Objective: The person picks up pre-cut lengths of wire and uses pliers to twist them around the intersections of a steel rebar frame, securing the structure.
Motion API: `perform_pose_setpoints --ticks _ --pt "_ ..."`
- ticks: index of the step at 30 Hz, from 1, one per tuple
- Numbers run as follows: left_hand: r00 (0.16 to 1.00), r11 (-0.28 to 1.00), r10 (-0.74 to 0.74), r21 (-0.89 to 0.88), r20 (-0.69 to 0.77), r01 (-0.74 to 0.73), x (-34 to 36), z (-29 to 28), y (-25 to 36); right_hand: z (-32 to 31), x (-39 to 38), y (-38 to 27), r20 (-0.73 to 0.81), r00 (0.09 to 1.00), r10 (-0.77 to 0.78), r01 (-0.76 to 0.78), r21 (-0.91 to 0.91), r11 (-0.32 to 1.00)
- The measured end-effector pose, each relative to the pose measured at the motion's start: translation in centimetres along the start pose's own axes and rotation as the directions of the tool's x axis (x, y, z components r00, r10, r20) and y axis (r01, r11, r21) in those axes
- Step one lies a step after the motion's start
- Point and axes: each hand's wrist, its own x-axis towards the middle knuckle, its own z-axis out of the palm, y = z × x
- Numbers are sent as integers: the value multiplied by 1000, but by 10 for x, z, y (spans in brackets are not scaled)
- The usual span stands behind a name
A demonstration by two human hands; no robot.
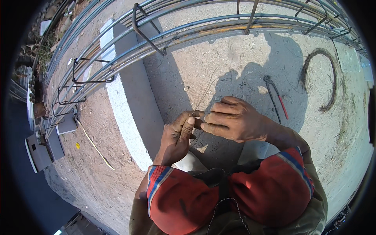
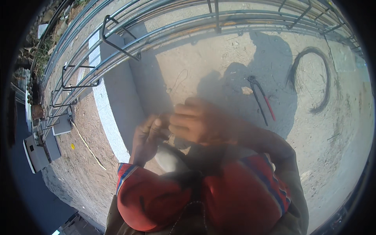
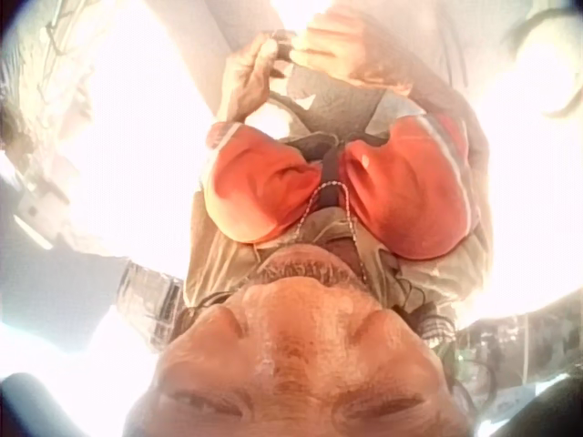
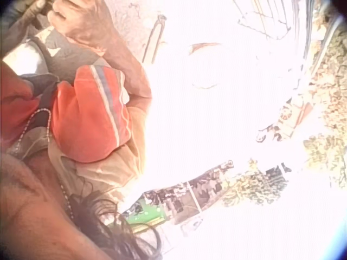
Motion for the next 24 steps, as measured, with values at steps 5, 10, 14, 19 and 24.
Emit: perform_pose_setpoints --ticks 5,10,14,19,24 --pt "899 909 -325 -164 293 382 -1 1 7 7 6 4 -72 996 52 -48 49 998" --pt "825 896 -349 -101 444 433 -6 -17 22 11 1 15 -174 983 -59 107 279 954" --pt "821 845 -303 -262 484 466 -7 -22 18 6 2 7 -219 976 -20 53 142 988" --pt "735 797 -392 -194 554 572 -5 -29 9 8 -22 12 -83 996 40 -25 177 984" --pt "643 676 -296 -321 706 663 -1 -21 -9 -20 -25 10 30 998 -50 49 22 999"
